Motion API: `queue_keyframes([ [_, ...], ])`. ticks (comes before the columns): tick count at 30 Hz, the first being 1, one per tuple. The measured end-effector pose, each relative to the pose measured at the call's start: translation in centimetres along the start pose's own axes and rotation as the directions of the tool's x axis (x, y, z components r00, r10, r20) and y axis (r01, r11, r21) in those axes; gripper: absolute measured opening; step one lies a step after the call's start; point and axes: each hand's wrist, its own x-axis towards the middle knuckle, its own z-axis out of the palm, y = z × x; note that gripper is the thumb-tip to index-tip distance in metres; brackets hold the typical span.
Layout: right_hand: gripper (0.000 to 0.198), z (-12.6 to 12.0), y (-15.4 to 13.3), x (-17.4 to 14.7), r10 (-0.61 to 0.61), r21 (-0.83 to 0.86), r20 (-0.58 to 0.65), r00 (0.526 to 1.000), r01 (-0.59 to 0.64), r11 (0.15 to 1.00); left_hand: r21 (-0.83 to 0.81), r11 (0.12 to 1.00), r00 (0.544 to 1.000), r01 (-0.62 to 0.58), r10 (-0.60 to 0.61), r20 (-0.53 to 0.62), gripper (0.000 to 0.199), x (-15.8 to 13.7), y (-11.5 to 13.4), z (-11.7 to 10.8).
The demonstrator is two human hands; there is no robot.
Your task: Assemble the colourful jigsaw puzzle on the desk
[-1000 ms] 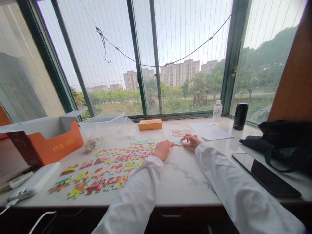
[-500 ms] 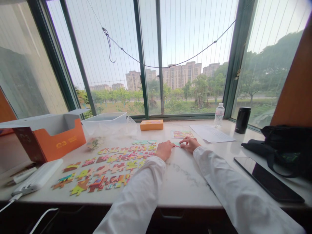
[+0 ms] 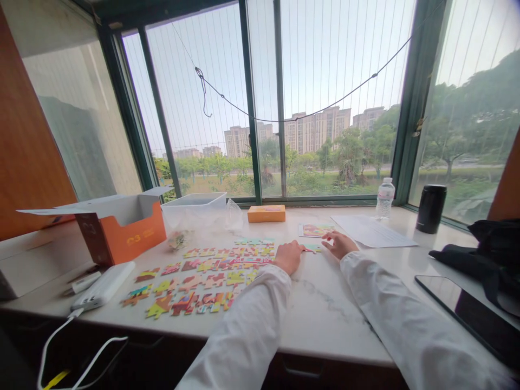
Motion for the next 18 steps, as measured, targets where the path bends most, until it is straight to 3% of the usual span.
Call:
queue_keyframes([
  [4,0.022,-0.7,0.2,-0.2,0.061,-0.041,-0.021,0.998,-0.062,0.997,-0.003,1.0,1.0,0.024,-0.024,-0.019,0.05,-0.1,0.0,-0.7],
  [11,0.022,-0.8,0.6,-0.5,0.042,-0.046,-0.003,0.999,-0.042,0.998,0.013,0.998,0.992,0.054,-0.052,-0.115,0.052,-0.5,-1.4,-4.1],
  [14,0.021,-0.8,0.9,-0.6,0.045,-0.047,-0.003,0.999,-0.045,0.998,0.001,0.995,0.979,0.105,-0.103,-0.177,0.057,-1.2,-3.5,-6.2],
  [18,0.022,-0.9,0.6,-0.7,0.017,-0.064,-0.01,1.0,-0.018,0.998,0.011,0.975,0.964,0.222,-0.218,-0.151,0.05,-2.3,-8.8,-8.6],
])
